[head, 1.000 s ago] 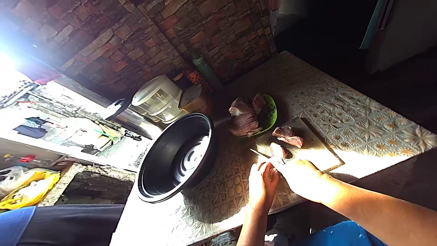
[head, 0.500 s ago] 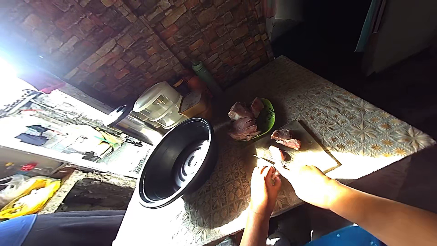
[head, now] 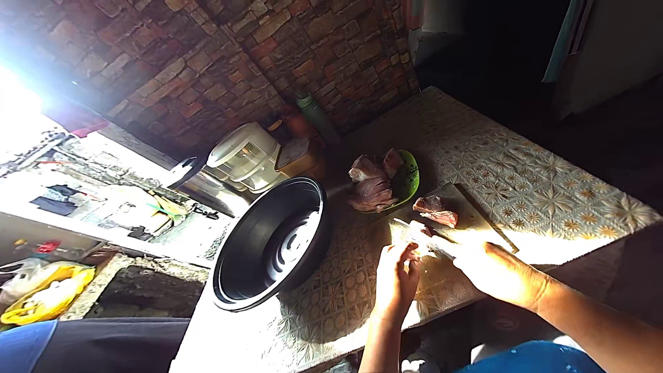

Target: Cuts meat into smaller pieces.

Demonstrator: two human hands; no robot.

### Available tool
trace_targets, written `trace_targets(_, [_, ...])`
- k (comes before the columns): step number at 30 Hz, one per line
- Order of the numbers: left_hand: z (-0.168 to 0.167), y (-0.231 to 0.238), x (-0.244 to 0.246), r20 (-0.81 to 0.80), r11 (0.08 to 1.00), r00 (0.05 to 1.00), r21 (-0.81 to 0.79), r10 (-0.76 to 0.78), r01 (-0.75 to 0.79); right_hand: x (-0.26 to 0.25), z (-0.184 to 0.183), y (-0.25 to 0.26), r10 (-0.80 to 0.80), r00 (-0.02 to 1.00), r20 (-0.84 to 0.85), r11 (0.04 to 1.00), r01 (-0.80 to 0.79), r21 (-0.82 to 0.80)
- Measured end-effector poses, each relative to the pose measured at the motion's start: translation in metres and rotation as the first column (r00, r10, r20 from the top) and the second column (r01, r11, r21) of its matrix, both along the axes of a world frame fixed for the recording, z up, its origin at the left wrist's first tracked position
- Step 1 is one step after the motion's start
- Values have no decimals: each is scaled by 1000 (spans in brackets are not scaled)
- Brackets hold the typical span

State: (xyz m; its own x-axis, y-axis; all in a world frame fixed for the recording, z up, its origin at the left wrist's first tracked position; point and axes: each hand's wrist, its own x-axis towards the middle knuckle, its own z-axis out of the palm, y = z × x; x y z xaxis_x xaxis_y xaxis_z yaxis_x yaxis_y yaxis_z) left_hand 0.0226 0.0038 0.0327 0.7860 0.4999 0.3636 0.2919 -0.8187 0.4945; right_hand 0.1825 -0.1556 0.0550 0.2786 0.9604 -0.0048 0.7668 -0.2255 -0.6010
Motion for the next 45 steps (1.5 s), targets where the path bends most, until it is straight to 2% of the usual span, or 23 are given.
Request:
trace_targets(2, [-8,-3,1,-80,1000,996,-10,-28,27,3,1,-4,-31,999,-31,994,34,100])
trace_targets(4, [-10,1,-4,-79,1000,996,-5,-27,27,6,-4,-7,-20,999,-24,985,24,172])
trace_targets(7, [-6,4,-15,-71,996,997,-80,41,-46,1,-13,-12,-5,1000,24,969,-1,246])
trace_targets(10, [-16,4,-22,-31,994,995,-47,93,-94,-10,-19,-16,-18,998,59,927,-5,374])
trace_targets(13, [-29,0,-19,56,989,992,91,111,-116,-16,-16,-24,5,991,135,950,-47,307])
trace_targets(15, [-34,0,-16,99,982,989,144,106,-120,-19,-17,-27,-9,970,244,953,-66,297])
trace_targets(19, [-36,0,-12,82,983,992,150,95,-107,-13,-12,-31,92,945,313,987,-129,100])
trace_targets(21, [-34,0,-12,68,986,994,140,83,-92,-9,-14,-31,123,939,321,982,-163,99])
trace_targets(24, [-32,-1,-12,55,988,995,127,80,-86,-4,-4,-26,203,953,224,979,-203,-24])
trace_targets(27, [-32,-4,-11,71,988,993,120,92,-100,-5,19,-17,234,970,65,946,-212,-246])
trace_targets(30, [-32,-5,-9,68,983,991,140,111,-120,-9,32,-2,249,968,11,906,-229,-356])
trace_targets(35, [-31,-4,-8,54,975,991,182,119,-127,-19,22,43,219,976,-10,910,-208,-358])
trace_targets(38, [-36,-5,-8,98,960,985,230,140,-159,-26,21,57,212,977,-2,917,-200,-345])
trace_targets(43, [-42,-2,-9,139,927,959,255,245,-274,-31,30,36,215,976,38,883,-178,-434])
trace_targets(45, [-42,-1,-11,141,939,959,212,246,-272,-30,33,17,222,973,69,879,-169,-446])
